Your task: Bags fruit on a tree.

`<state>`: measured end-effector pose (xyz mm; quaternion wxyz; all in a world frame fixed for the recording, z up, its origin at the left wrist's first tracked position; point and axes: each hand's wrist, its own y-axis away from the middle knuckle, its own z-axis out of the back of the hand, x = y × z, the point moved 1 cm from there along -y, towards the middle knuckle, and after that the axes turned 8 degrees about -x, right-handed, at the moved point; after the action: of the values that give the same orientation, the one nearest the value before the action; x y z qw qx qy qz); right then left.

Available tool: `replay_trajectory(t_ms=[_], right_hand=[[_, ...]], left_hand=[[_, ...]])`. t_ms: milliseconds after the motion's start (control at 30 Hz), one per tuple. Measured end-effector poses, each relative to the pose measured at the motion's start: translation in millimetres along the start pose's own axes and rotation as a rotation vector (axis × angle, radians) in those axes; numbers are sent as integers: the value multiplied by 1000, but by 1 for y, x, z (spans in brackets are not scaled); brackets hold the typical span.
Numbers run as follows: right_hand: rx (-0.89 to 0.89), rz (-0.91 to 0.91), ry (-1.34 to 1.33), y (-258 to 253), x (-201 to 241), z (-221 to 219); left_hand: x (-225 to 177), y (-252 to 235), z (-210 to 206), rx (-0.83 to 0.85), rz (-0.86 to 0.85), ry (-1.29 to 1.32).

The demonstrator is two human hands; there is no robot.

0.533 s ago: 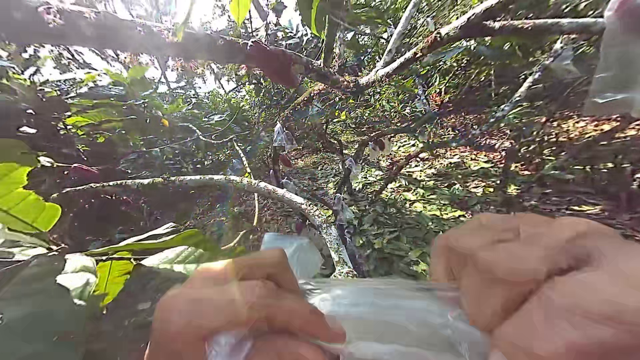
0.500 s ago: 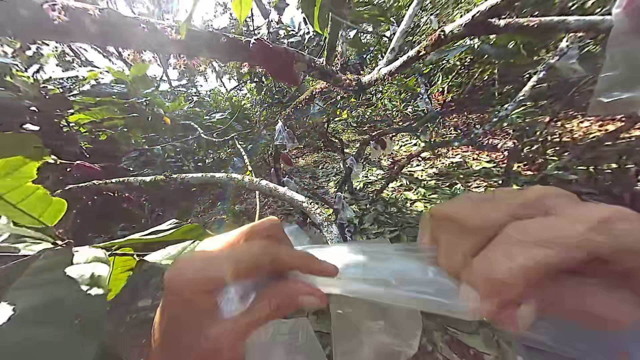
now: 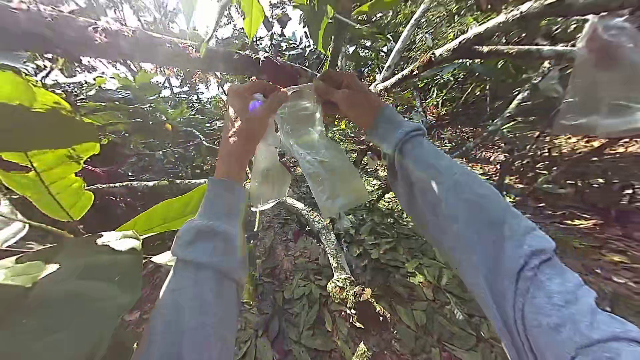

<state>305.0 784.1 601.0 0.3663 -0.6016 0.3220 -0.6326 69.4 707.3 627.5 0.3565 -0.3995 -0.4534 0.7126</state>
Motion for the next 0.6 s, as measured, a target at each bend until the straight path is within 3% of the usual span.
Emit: replay_trajectory(t_ms=[133, 267, 600], right_hand=[[-73, -27, -52, -19, -2, -2], [-87, -50, -1, -33, 0, -2], [-315, 70, 173, -85, 3, -32]], left_hand=[[-1, -20, -6, -12, -56, -102], [-7, -32, -6, 37, 14, -172], [-11, -57, 14, 8, -38, -350]])
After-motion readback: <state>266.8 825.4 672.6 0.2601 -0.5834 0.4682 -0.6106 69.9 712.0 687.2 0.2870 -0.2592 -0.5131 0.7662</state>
